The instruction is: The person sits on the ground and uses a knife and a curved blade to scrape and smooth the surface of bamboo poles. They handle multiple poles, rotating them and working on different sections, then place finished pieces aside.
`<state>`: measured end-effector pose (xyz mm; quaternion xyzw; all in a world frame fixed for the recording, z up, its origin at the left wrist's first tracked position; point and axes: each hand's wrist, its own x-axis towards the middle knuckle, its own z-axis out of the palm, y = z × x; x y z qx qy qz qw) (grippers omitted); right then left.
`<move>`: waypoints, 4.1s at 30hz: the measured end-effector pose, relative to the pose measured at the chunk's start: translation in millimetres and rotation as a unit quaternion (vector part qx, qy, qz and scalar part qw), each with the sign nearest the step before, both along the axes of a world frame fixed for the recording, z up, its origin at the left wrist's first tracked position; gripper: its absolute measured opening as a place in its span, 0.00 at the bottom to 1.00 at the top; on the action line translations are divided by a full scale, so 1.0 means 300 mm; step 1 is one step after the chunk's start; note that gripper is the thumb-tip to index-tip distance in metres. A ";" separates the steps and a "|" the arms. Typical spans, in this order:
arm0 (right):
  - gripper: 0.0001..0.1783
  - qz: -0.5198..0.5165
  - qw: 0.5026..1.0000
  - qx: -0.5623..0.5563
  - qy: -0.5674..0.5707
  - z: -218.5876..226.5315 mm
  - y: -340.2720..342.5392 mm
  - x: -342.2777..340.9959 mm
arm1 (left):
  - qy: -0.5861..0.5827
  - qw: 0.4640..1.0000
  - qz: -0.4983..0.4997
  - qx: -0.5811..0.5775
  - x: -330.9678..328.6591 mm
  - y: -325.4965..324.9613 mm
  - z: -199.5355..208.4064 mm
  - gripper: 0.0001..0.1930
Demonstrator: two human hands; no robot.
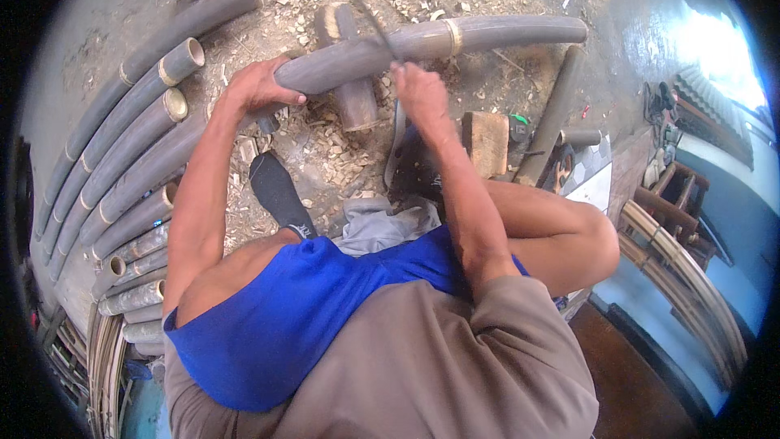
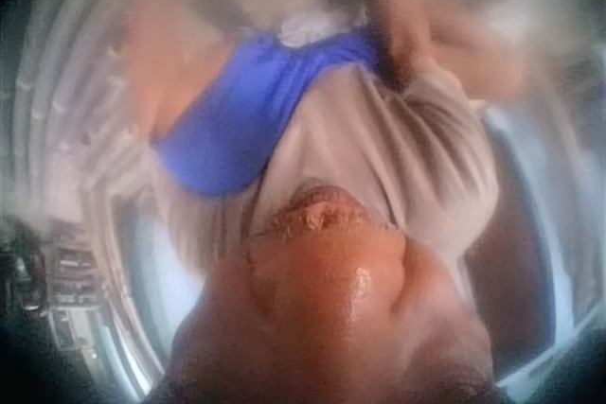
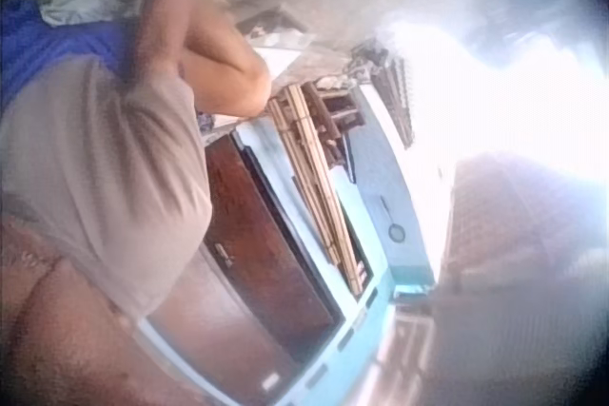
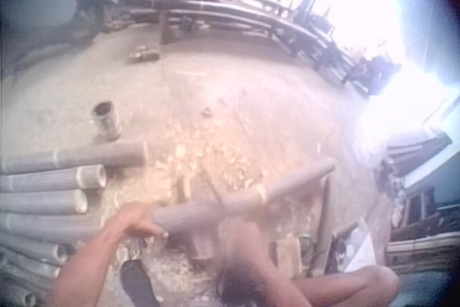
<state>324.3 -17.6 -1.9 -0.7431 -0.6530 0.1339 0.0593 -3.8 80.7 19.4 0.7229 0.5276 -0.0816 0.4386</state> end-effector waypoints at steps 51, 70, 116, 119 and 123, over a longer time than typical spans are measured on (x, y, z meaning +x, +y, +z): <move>0.27 0.092 0.996 -0.006 0.020 0.115 0.107 0.124 | -0.042 0.998 0.017 -0.048 -0.009 0.026 -0.069 0.51; 0.29 0.093 0.995 -0.034 0.009 0.128 0.082 0.078 | -0.040 0.998 0.018 -0.055 -0.008 0.022 -0.058 0.49; 0.25 0.125 0.990 -0.064 0.012 0.156 0.150 -0.004 | 0.029 0.993 0.006 0.112 0.026 -0.065 0.024 0.48; 0.26 0.147 0.988 -0.049 0.006 0.164 0.129 -0.007 | 0.021 0.995 0.015 0.093 0.024 -0.064 0.032 0.49; 0.29 0.100 0.994 -0.020 0.023 0.145 0.189 0.037 | 0.031 0.993 0.009 0.113 0.027 -0.064 0.022 0.48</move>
